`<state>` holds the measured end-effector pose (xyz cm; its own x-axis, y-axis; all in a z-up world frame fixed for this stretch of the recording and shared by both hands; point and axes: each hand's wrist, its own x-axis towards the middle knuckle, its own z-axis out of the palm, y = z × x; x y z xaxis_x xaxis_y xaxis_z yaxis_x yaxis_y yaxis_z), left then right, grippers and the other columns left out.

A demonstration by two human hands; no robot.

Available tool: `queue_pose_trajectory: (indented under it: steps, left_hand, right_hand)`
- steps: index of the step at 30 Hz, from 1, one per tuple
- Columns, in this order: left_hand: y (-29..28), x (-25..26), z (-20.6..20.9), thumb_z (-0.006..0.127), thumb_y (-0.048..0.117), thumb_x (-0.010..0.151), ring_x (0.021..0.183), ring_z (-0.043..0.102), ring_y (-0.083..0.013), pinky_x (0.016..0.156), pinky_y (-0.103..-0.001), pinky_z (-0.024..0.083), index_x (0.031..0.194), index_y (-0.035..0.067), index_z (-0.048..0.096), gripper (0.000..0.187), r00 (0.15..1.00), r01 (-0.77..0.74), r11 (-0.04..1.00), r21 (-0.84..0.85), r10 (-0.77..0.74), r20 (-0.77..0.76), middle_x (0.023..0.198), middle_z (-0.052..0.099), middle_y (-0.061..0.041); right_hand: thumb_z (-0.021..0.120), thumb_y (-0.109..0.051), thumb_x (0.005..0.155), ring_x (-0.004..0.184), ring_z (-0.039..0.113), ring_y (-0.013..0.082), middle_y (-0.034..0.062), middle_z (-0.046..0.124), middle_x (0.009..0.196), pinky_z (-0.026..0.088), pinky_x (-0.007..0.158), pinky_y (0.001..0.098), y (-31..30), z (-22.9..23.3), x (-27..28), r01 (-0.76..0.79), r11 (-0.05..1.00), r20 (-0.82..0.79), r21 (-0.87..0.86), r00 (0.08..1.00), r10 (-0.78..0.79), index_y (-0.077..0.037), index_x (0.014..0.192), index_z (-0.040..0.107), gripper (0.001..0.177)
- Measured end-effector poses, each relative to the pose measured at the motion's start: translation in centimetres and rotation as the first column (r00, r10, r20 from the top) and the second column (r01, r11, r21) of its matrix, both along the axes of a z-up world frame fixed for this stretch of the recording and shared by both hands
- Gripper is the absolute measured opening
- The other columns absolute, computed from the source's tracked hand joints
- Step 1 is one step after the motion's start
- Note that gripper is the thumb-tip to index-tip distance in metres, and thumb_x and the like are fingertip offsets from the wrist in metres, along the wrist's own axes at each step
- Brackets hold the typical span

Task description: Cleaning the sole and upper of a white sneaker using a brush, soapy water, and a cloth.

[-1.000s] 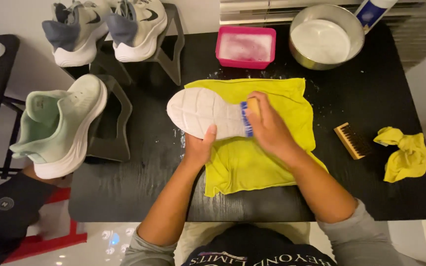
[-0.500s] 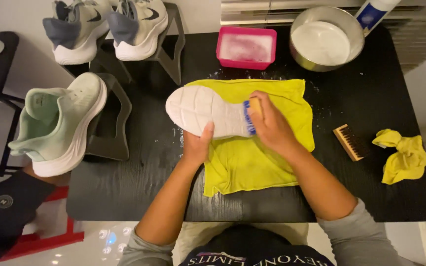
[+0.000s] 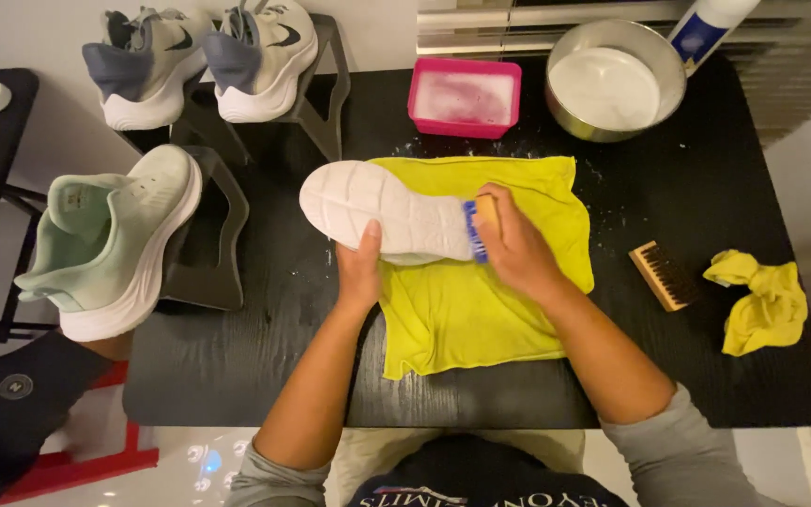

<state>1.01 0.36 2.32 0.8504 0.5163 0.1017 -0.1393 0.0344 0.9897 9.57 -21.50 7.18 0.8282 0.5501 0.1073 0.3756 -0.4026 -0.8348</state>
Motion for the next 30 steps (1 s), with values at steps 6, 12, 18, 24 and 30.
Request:
queue_pose_trajectory:
  steps: [6, 12, 18, 24, 30]
  left_hand:
    - [0.2, 0.0, 1.1, 0.054, 0.034, 0.107, 0.147, 0.033, -0.0354, 0.126, -0.050, 0.026, 0.155, -0.007, 0.022, 0.071, 0.998, -0.062, 0.992, -0.112, 0.062, 0.002, 0.157, 0.033, -0.028]
    - [0.4, 0.1, -0.8, 0.059, 0.033, 0.105, 0.145, 0.038, -0.0322, 0.124, -0.047, 0.032, 0.156, -0.005, 0.022, 0.074, 0.999, -0.049, 0.989, -0.137, 0.048, -0.011, 0.157, 0.035, -0.023]
    - [1.6, 0.5, -1.8, 0.059, 0.033, 0.105, 0.143, 0.040, -0.0303, 0.122, -0.048, 0.034, 0.156, -0.004, 0.024, 0.072, 0.993, -0.102, 0.969, -0.224, 0.113, 0.035, 0.154, 0.038, -0.024]
    - [0.2, 0.4, 0.9, 0.061, 0.034, 0.102, 0.146, 0.036, -0.0346, 0.124, -0.050, 0.031, 0.158, -0.003, 0.022, 0.077, 0.993, -0.114, 0.981, -0.155, 0.108, -0.044, 0.158, 0.036, -0.024]
    - [1.3, 0.3, -0.3, 0.062, 0.038, 0.102, 0.147, 0.034, -0.0372, 0.126, -0.049, 0.028, 0.156, -0.005, 0.025, 0.078, 0.983, -0.106, 0.994, -0.011, 0.103, -0.154, 0.157, 0.036, -0.027]
  right_hand:
    - [0.048, -0.026, 0.104, 0.110, 0.063, 0.0483, 0.0290, 0.059, 0.121, 0.048, 0.097, 0.0607, -0.9, 0.1, 0.5, 0.019, 0.998, 0.035, 0.064, 0.999, -0.021, -0.011, 0.134, 0.044, 0.033]
    - [0.049, -0.021, 0.102, 0.103, 0.064, 0.0521, 0.0291, 0.060, 0.114, 0.049, 0.089, 0.0620, -1.0, -1.4, 2.2, 0.002, 0.998, 0.009, -0.065, 1.000, -0.002, -0.017, 0.139, 0.041, 0.038]
    - [0.051, -0.027, 0.101, 0.097, 0.067, 0.0351, 0.0191, 0.062, 0.108, 0.052, 0.087, 0.0512, -0.6, 0.3, 0.4, -0.038, 0.997, -0.102, 0.073, 0.994, 0.045, -0.019, 0.136, 0.046, 0.036]
    - [0.047, -0.028, 0.105, 0.098, 0.066, 0.0463, 0.0258, 0.062, 0.109, 0.050, 0.089, 0.0574, -1.3, 0.1, 2.6, 0.057, 0.996, -0.057, -0.075, 0.997, -0.061, -0.020, 0.138, 0.044, 0.034]
    - [0.049, -0.027, 0.102, 0.096, 0.064, 0.0434, 0.0271, 0.061, 0.104, 0.048, 0.089, 0.0564, -0.1, -1.1, 1.9, 0.037, 0.997, -0.152, 0.061, 0.988, -0.027, -0.018, 0.137, 0.045, 0.036]
